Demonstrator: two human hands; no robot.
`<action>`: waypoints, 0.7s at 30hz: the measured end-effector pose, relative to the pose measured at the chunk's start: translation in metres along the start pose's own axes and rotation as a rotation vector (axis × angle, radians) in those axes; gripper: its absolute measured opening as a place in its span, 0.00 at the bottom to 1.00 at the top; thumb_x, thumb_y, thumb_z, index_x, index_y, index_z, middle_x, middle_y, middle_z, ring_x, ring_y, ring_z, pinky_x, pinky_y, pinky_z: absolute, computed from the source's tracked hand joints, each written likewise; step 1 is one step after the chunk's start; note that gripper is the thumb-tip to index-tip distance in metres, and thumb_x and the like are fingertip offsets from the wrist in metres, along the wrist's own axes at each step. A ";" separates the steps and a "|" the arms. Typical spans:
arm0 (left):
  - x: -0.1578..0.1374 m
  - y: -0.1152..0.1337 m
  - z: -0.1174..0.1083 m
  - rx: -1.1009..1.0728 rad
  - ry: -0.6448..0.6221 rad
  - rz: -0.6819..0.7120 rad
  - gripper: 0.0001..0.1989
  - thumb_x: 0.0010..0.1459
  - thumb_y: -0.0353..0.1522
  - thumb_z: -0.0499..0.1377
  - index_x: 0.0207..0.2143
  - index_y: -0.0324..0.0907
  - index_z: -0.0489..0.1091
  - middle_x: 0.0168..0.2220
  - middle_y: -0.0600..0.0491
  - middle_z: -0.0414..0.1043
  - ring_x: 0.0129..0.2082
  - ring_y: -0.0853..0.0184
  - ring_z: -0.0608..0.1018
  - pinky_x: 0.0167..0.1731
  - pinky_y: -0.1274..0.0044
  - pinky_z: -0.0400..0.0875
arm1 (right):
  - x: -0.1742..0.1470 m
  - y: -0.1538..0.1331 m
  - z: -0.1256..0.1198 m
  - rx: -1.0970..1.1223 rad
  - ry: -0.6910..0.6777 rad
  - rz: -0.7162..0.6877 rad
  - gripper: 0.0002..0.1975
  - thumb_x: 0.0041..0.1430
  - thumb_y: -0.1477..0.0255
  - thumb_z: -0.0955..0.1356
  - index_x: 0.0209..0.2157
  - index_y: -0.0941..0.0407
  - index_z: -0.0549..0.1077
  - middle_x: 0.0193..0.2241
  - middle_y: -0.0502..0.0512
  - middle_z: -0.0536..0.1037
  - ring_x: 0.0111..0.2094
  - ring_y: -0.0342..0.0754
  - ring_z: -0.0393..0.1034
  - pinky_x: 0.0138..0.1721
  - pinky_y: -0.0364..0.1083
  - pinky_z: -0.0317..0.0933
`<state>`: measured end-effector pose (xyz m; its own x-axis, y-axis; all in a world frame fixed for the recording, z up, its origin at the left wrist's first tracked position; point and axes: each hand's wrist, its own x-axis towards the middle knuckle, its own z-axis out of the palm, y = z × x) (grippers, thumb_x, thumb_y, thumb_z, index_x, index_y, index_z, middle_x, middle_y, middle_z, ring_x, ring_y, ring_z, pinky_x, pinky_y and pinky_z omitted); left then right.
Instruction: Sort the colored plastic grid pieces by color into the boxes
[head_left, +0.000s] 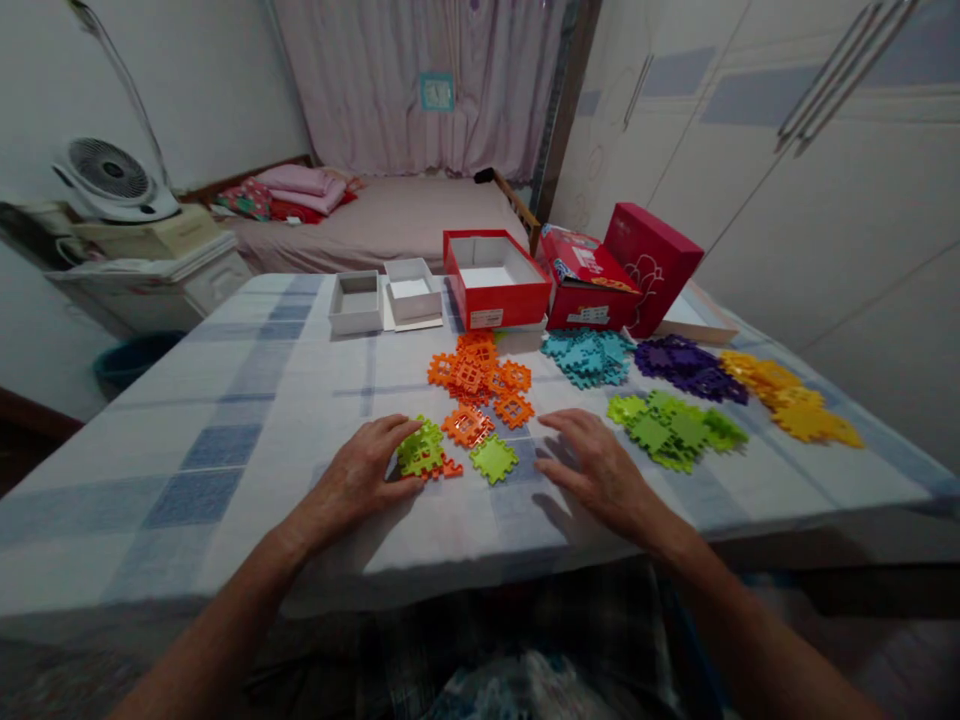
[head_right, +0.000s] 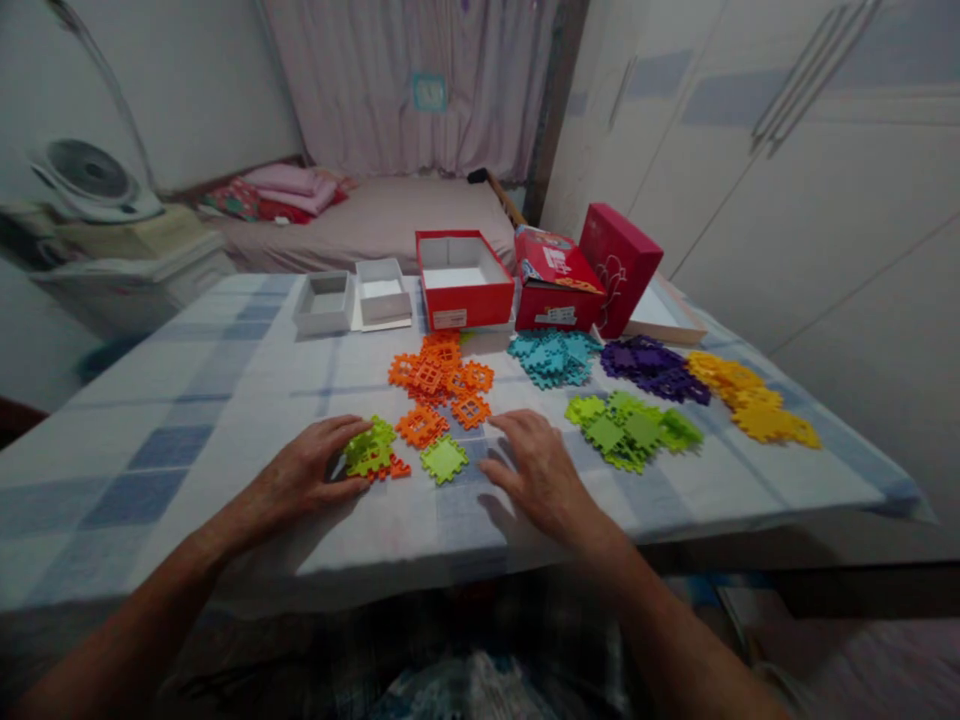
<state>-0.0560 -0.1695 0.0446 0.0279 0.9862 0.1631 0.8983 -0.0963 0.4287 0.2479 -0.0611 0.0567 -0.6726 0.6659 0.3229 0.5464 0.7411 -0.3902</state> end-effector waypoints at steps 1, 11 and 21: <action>0.000 -0.001 0.000 -0.005 0.005 0.012 0.29 0.51 0.41 0.62 0.55 0.42 0.66 0.55 0.43 0.67 0.54 0.55 0.70 0.54 0.62 0.65 | 0.004 -0.014 0.007 0.036 -0.035 -0.006 0.22 0.58 0.63 0.68 0.52 0.55 0.67 0.49 0.61 0.71 0.52 0.56 0.63 0.52 0.57 0.59; 0.007 0.005 0.006 0.109 0.007 0.015 0.33 0.49 0.46 0.63 0.56 0.43 0.66 0.55 0.42 0.66 0.53 0.52 0.69 0.52 0.61 0.65 | 0.019 -0.050 0.038 -0.074 -0.111 0.068 0.23 0.55 0.71 0.68 0.53 0.59 0.65 0.45 0.64 0.71 0.47 0.58 0.63 0.48 0.57 0.62; 0.011 0.015 0.013 -0.065 0.172 -0.105 0.26 0.46 0.40 0.65 0.48 0.42 0.68 0.45 0.48 0.64 0.46 0.58 0.71 0.49 0.65 0.68 | 0.015 -0.039 0.022 0.178 -0.006 0.014 0.23 0.56 0.72 0.67 0.54 0.54 0.64 0.47 0.59 0.70 0.49 0.54 0.64 0.51 0.55 0.61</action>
<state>-0.0368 -0.1581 0.0410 -0.1447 0.9542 0.2618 0.8621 -0.0083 0.5066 0.2055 -0.0822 0.0580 -0.6691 0.6750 0.3110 0.4593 0.7045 -0.5410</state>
